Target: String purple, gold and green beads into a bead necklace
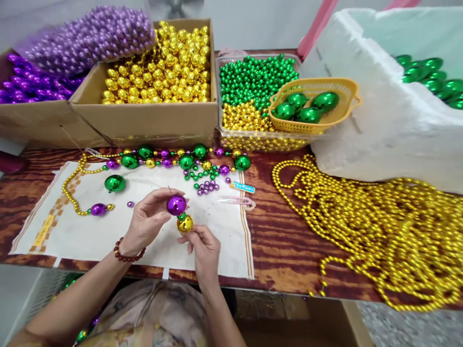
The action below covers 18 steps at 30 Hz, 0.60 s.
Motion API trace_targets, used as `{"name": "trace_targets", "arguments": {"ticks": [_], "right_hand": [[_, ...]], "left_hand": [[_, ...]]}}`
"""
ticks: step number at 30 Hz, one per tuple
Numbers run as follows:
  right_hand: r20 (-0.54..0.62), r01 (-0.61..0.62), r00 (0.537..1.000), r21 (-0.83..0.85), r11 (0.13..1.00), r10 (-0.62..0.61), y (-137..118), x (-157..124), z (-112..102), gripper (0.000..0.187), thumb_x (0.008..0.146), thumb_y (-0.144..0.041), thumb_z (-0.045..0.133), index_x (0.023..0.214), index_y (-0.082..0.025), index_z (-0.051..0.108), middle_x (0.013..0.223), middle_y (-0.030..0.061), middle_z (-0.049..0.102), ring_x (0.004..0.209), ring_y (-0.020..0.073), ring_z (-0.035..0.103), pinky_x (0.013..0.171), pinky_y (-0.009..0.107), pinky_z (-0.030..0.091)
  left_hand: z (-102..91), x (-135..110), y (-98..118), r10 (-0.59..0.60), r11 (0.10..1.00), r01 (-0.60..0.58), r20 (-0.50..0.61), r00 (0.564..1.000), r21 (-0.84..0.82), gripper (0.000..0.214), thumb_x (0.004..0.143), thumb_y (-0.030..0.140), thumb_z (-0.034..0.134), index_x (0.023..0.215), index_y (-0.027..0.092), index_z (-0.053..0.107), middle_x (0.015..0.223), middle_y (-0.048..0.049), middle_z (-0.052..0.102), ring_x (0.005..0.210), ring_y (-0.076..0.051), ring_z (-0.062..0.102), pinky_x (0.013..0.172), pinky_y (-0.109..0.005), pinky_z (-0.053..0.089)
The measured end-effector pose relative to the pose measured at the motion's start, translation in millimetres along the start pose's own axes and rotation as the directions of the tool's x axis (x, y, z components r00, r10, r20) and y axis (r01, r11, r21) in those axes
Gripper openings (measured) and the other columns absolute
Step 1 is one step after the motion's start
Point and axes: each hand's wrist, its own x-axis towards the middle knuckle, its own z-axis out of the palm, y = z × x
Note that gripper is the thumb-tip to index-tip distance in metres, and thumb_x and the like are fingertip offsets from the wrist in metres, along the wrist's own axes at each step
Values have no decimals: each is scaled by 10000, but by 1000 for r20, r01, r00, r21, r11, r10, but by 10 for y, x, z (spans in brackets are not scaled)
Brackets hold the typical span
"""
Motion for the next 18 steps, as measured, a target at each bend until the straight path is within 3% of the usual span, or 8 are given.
{"name": "trace_targets", "arguments": {"ticks": [3, 6, 9, 11, 14, 15, 16, 18], "right_hand": [[35, -32, 999, 19, 999, 31, -16, 18, -82, 245, 739, -379, 764, 761, -146, 690, 583, 30, 664, 432, 90, 494, 404, 209, 316], [76, -69, 995, 47, 997, 65, -52, 18, -172, 268, 738, -399, 770, 768, -147, 684, 547, 8, 628, 399, 58, 402, 398, 202, 269], [121, -119, 986, 61, 991, 111, -71, 1, -270, 283, 751, -418, 762, 760, -154, 662, 533, -3, 605, 397, 51, 365, 397, 194, 228], [135, -134, 983, 72, 988, 124, -59, -10, -340, 294, 757, -430, 759, 754, -158, 647, 516, -9, 585, 402, 52, 353, 399, 189, 210], [136, -124, 984, 94, 988, 111, -9, -9, -436, 324, 763, -463, 753, 752, -162, 634, 494, -16, 560, 400, 51, 328, 402, 189, 206], [134, -120, 985, 105, 987, 105, 8, -4, -461, 336, 759, -476, 754, 749, -164, 628, 487, -18, 551, 397, 51, 320, 402, 190, 206], [133, -120, 986, 118, 986, 105, 22, 2, -481, 344, 756, -484, 754, 744, -167, 621, 481, -21, 544, 394, 51, 317, 403, 192, 208], [135, -136, 984, 144, 980, 116, 38, 15, -506, 349, 751, -487, 757, 735, -172, 607, 475, -25, 533, 393, 52, 319, 406, 192, 214]], "left_hand": [[-90, 113, -68, -46, 999, 46, -22, 999, -5, 370, 833, 441, 718, 1132, 222, 707, 1166, -112, 695, 1035, -241, 688, 892, -384, 578], [-167, 357, -159, -89, 976, 109, -110, 990, 191, 306, 876, 431, 666, 1066, 197, 717, 1065, -93, 719, 918, -193, 695, 816, -331, 573], [-80, 735, -170, 31, 877, -25, -4, 1000, 480, 239, 863, 346, 686, 1041, 191, 719, 1008, -78, 719, 885, -182, 666, 797, -312, 542], [109, 1080, -108, 215, 751, -252, 135, 967, 610, 180, 874, 291, 661, 1016, 204, 727, 971, -72, 709, 882, -189, 644, 812, -328, 517], [518, 1730, 7, 421, 509, -538, 350, 837, 672, 162, 884, 194, 609, 988, 224, 731, 948, -70, 682, 901, -200, 617, 856, -352, 482], [659, 1965, 28, 415, 434, -574, 411, 812, 695, 173, 885, 160, 589, 969, 215, 730, 934, -76, 672, 892, -204, 613, 858, -359, 475], [789, 2193, 34, 348, 343, -571, 464, 815, 746, 187, 881, 120, 567, 937, 195, 728, 916, -89, 663, 876, -212, 611, 853, -372, 468], [998, 2597, 0, 113, 129, -480, 468, 877, 868, 225, 853, 28, 525, 880, 133, 721, 894, -139, 654, 883, -251, 621, 845, -411, 460]]}}
